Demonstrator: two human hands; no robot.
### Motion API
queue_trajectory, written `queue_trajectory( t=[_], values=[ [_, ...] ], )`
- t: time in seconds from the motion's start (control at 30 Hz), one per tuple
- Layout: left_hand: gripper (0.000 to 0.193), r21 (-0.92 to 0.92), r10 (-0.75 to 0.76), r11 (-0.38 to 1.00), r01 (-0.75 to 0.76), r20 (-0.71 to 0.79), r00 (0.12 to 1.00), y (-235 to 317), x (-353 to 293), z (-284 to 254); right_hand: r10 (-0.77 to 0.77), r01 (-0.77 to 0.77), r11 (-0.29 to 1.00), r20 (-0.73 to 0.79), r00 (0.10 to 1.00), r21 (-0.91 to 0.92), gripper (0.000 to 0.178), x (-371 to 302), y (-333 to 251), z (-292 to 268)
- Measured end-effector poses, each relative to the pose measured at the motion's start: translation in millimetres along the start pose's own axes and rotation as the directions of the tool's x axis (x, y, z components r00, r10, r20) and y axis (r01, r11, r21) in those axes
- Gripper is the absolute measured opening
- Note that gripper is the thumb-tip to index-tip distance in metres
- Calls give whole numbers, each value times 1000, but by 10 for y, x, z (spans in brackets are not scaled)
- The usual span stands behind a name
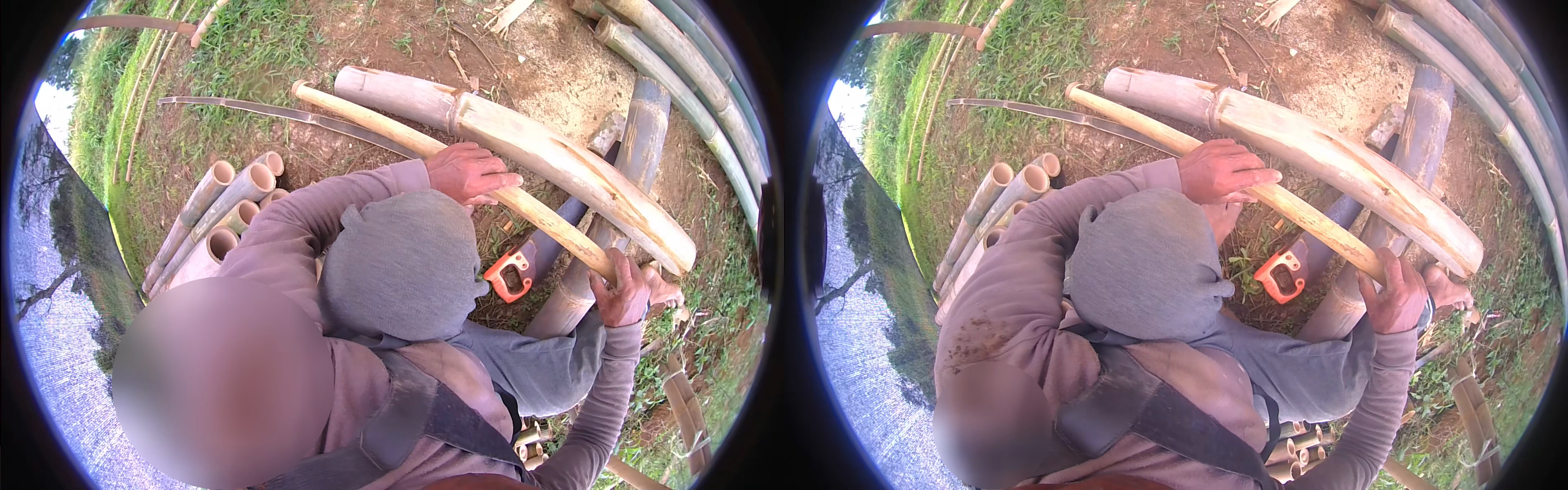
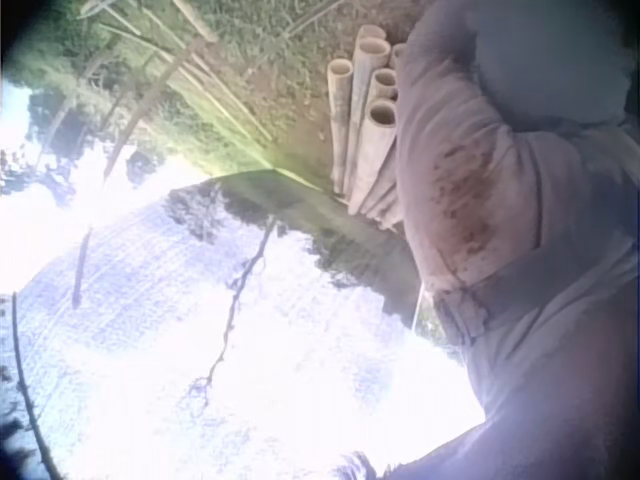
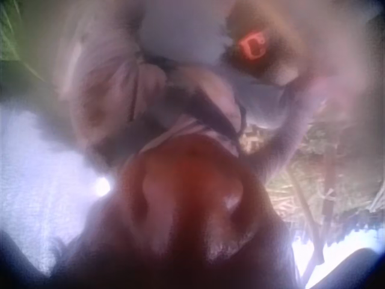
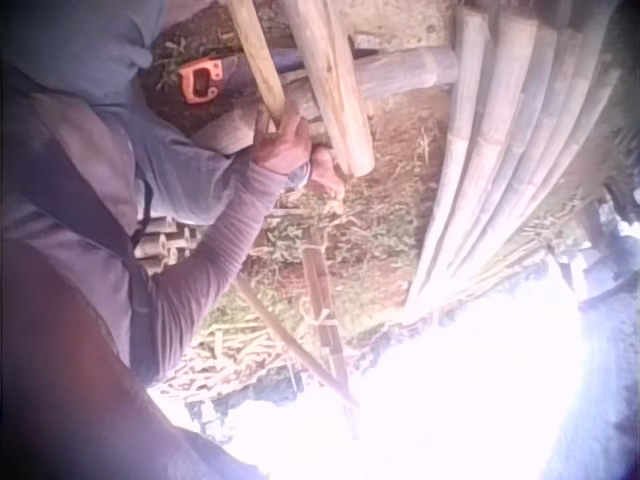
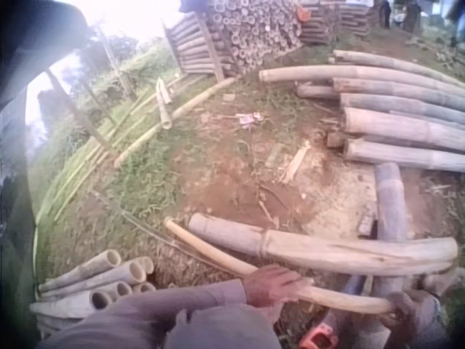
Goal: The person uses a hand saw to cut a long bamboo pole into shorter sections. They position the bamboo on a makeshift stand, saw through it, and then move the cut pieces aside. The process is repeated with another bamboo pole.
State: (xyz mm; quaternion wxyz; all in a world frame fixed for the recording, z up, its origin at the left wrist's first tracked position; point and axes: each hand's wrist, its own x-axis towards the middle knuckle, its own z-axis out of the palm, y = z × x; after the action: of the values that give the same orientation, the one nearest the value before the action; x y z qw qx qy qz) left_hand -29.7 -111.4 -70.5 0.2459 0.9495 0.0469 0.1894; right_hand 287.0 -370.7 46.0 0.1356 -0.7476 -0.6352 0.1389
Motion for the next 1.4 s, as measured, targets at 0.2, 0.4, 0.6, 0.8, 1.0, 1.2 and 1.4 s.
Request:
queue_trajectory(
  t=[0.2,0.4,0.6,0.8,1.0,1.2,1.4],
  values=[
    [61,12,121,993,-120,-65,991,105,278,39,-59,54,996,-66,996,-72,55,-220,302,-240],
    [52,1,89,996,-89,-92,992,188,476,78,-80,58,989,-163,983,-135,57,-302,478,-192],
    [51,48,83,996,-78,-121,989,203,847,147,9,-156,910,-358,934,-383,62,-270,672,-243],
    [50,135,85,988,-69,-117,990,216,950,254,444,-521,842,-728,522,141,57,-863,750,278],
    [49,227,105,971,-76,-120,987,255,1059,245,895,-606,437,-390,218,664,49,-1415,886,1192],
    [48,266,105,961,-81,-77,991,238,1079,261,859,-578,511,-404,315,636,45,-1050,815,930],
    [50,315,107,945,-88,-45,993,209,1060,266,836,-464,546,-414,361,698,50,-852,844,994]
  ],
)
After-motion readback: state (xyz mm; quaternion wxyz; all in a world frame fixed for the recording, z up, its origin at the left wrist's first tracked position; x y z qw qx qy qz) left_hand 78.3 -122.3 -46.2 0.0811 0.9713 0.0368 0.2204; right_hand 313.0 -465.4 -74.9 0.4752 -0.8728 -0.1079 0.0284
